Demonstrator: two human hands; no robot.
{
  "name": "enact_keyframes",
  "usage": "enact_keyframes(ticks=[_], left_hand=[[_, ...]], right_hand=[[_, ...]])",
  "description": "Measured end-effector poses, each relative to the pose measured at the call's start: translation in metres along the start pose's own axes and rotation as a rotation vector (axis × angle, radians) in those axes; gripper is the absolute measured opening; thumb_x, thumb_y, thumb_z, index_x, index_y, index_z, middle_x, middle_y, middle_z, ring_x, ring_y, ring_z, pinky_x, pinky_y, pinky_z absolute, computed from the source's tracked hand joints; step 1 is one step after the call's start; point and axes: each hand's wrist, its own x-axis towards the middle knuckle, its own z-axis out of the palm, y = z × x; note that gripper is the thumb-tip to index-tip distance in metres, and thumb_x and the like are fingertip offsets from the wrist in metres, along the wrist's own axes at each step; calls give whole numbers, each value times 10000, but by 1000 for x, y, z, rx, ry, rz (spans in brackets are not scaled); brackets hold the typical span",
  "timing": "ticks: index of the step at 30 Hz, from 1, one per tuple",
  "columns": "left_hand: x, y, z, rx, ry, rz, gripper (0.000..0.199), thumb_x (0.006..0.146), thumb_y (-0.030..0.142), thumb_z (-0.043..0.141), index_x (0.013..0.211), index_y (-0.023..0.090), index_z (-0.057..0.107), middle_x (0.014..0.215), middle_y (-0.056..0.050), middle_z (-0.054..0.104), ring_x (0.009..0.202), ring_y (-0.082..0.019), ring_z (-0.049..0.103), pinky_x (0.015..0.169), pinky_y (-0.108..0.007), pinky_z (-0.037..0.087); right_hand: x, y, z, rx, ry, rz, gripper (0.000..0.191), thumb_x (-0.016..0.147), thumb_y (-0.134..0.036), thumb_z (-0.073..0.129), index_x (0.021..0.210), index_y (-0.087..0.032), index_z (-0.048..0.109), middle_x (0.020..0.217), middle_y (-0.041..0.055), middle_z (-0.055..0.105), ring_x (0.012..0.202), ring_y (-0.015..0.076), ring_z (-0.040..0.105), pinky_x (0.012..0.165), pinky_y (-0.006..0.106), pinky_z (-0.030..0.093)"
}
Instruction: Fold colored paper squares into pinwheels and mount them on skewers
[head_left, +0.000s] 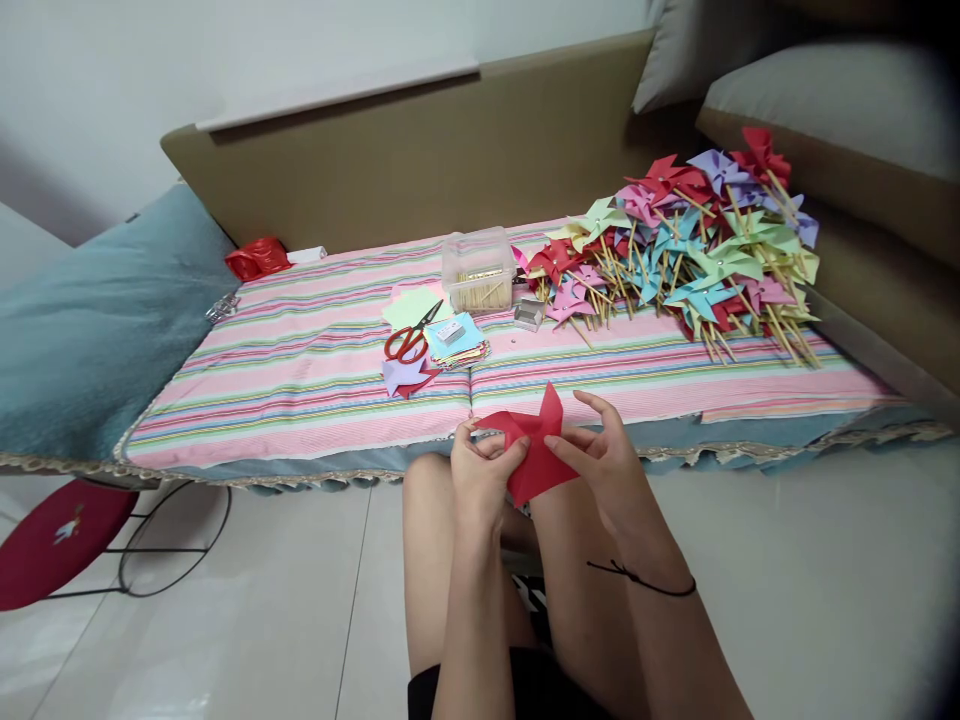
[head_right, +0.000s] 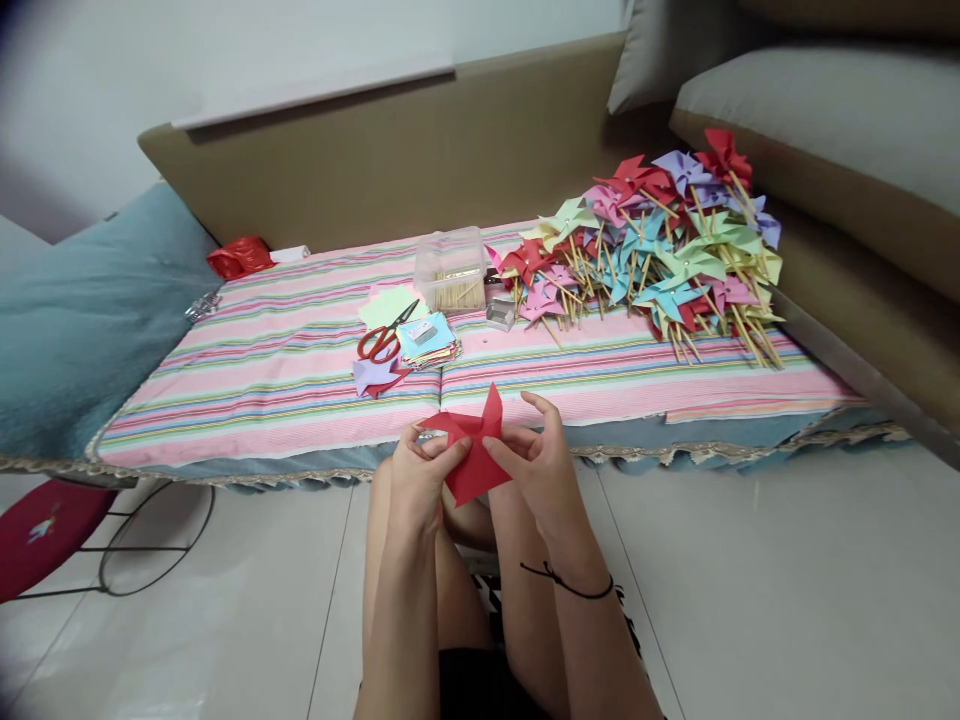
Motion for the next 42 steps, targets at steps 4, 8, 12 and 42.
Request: enact_keyframes(ticks=[4, 8, 12, 42], left_hand=[[-2, 2, 0, 19, -24, -10, 579, 525, 215, 825, 921, 209, 403, 653, 8, 703, 537, -155, 644, 607, -287, 506], [-5, 5, 1, 57, -67, -21, 568, 552, 211, 816, 929, 218, 391, 641, 25, 694, 526, -140, 629, 587, -263, 489], [-7, 7, 2, 79, -93, -40, 556, 546, 223, 821, 916, 218, 405, 642, 30, 689, 535, -141, 633, 588, -259, 485], [-6, 7, 1, 104, -79, -42, 551, 557, 216, 800, 931, 236, 397, 628, 44, 682, 527, -146, 629, 584, -263, 483]], right_hand=[[-3, -1, 5, -20, 36, -25, 776, 597, -366, 823, 1230, -265, 387, 785, 6, 733, 710, 199, 685, 695, 337, 534], [-3, 0, 5, -24, 102, -41, 785, 588, -358, 828, 1231, -259, 389, 754, 2, 729, 685, 200, 678, 665, 340, 536], [-2, 0, 4, -39, 131, -39, 809, 560, -373, 838, 1230, -262, 398, 722, 4, 723, 665, 220, 676, 660, 376, 542], [0, -1, 2, -37, 73, -13, 772, 573, -401, 821, 1223, -279, 425, 707, -22, 701, 653, 198, 653, 645, 342, 517]])
